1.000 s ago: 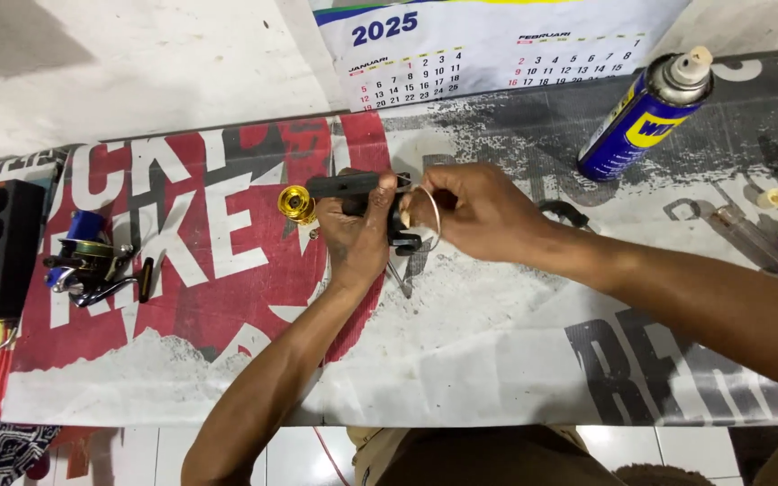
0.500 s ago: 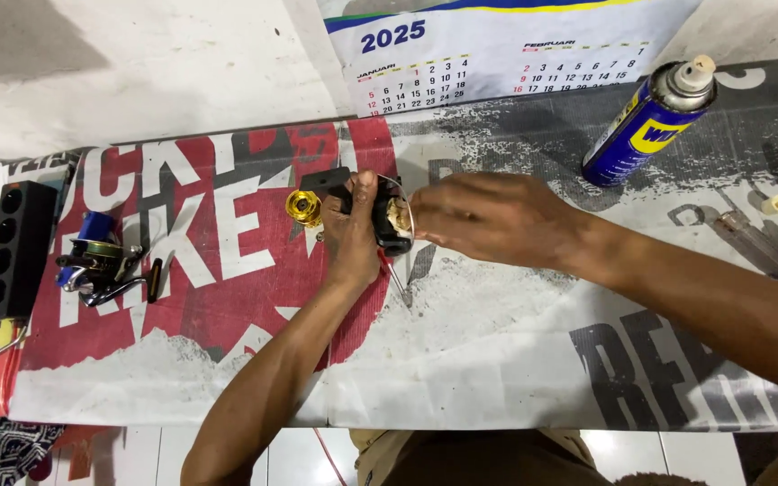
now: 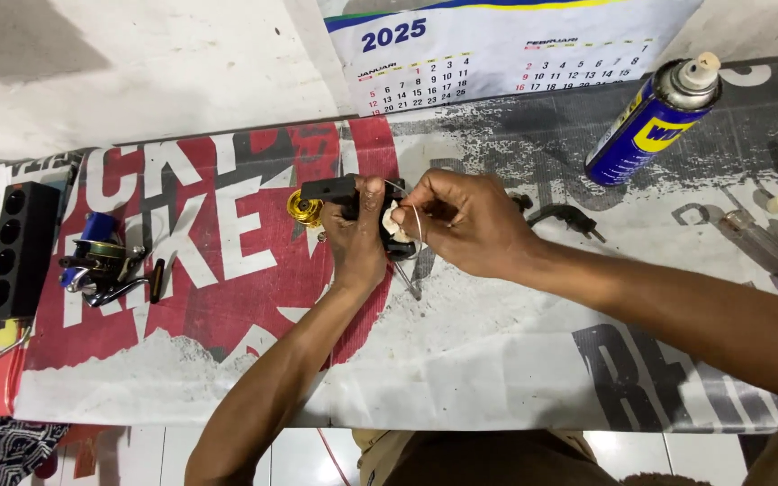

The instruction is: Disassembling, cleaning, and reassembling a fishing reel using a screwdriver and pliers.

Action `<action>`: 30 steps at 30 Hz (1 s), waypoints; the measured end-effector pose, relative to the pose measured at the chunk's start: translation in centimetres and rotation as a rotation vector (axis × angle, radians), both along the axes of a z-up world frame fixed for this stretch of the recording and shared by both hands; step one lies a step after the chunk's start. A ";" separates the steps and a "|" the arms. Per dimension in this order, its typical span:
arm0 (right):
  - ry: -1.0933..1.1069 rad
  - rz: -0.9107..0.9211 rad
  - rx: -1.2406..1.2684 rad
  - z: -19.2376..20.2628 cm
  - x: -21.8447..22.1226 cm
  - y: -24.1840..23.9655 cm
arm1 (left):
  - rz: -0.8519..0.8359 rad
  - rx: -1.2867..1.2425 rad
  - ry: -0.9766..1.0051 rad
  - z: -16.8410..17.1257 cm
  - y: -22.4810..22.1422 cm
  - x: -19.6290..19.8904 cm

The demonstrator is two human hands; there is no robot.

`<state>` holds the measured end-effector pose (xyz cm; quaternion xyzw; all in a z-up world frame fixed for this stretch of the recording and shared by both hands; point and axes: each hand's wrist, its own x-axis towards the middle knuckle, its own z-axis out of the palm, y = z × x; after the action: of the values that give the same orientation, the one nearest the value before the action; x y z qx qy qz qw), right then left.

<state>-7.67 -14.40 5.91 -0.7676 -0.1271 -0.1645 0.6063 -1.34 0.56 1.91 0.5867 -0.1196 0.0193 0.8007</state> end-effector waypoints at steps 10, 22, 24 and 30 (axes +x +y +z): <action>-0.078 0.016 -0.062 3.4 -2.5 -0.4 | -0.024 -0.045 0.066 0.6 -0.8 0.0; -0.154 0.006 -0.087 1.9 -2.7 -1.9 | -0.340 -0.595 0.448 0.1 1.2 0.3; -0.218 0.000 -0.160 0.9 -2.1 -1.3 | -0.590 -0.760 0.500 -4.0 1.6 2.1; -0.425 -0.031 -0.409 -2.3 0.2 -0.2 | -0.278 -0.913 0.484 -0.7 -0.9 0.3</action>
<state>-7.50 -14.64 3.62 -0.8240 -0.2700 -0.3015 0.3965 -1.03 -0.38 1.23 0.1451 0.0124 -0.1725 0.9742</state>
